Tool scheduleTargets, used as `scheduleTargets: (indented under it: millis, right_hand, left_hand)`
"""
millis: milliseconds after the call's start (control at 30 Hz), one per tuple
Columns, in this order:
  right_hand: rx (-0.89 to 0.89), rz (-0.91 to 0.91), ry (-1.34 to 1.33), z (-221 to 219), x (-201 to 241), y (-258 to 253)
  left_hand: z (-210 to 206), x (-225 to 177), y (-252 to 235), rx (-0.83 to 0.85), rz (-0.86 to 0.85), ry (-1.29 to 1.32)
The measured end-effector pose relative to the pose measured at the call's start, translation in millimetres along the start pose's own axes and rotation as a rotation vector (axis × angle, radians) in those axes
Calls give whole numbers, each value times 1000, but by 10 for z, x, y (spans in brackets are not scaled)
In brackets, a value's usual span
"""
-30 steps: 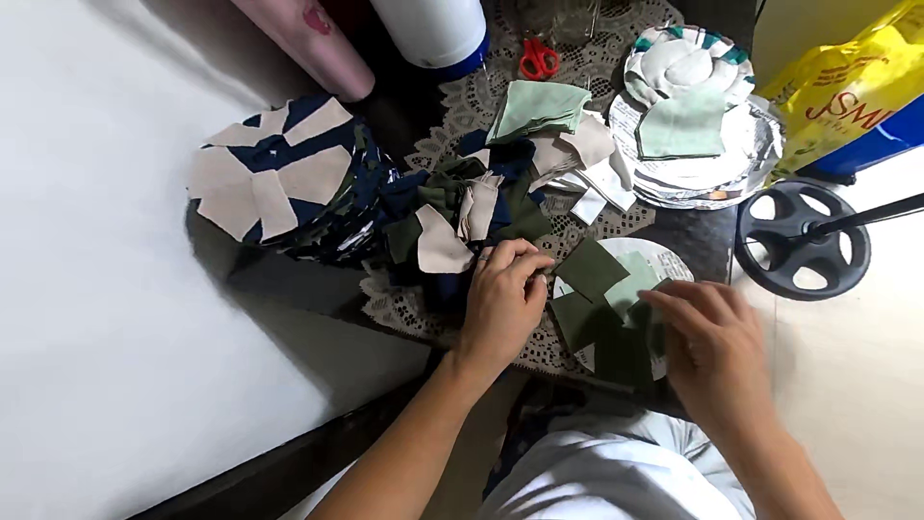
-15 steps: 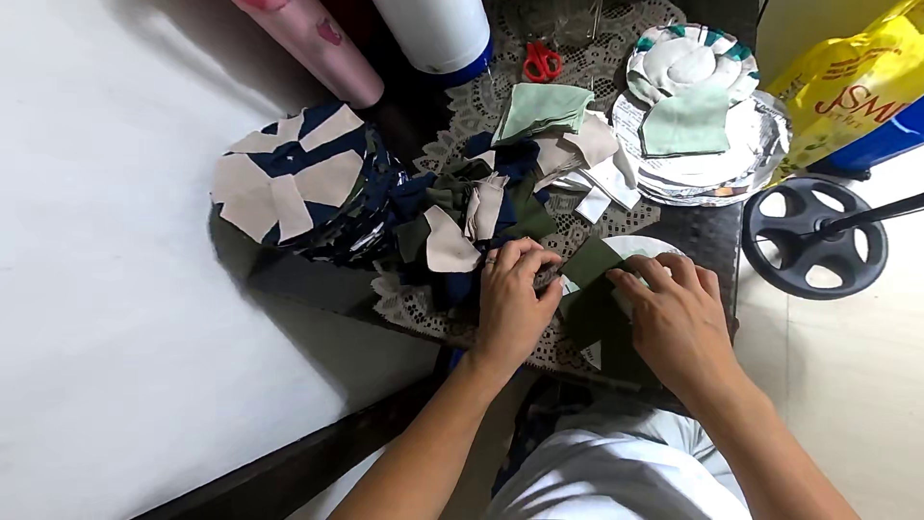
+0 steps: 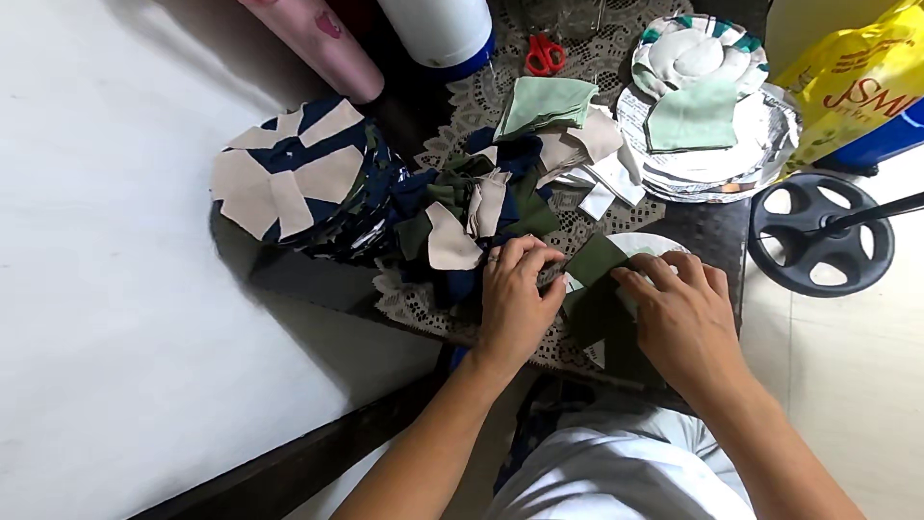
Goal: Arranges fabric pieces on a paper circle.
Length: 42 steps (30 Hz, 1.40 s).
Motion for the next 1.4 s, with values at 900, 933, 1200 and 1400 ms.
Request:
scheduleTargets:
  millis: [900, 933, 1200, 1400]
  right_hand:
    - [-229, 251, 61, -84, 144, -79]
    - [-222, 249, 57, -83, 145, -84]
    - [-122, 224, 22, -31, 96, -116]
    - [-161, 309, 105, -13, 142, -139]
  left_hand:
    - [-12, 5, 13, -19, -14, 2]
    - [-13, 6, 15, -19, -18, 2]
    - [-19, 10, 19, -25, -14, 1]
    - [-25, 12, 20, -35, -23, 3]
Point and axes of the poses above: each hand's wrist, its own y-axis away from the middle knuckle, its own z-axis out of the back of the hand, x = y × z, the point moved 3 cm from there along -y, towards the middle knuckle, and after that the axes turned 12 degrees about y, right-handed, at the moved point
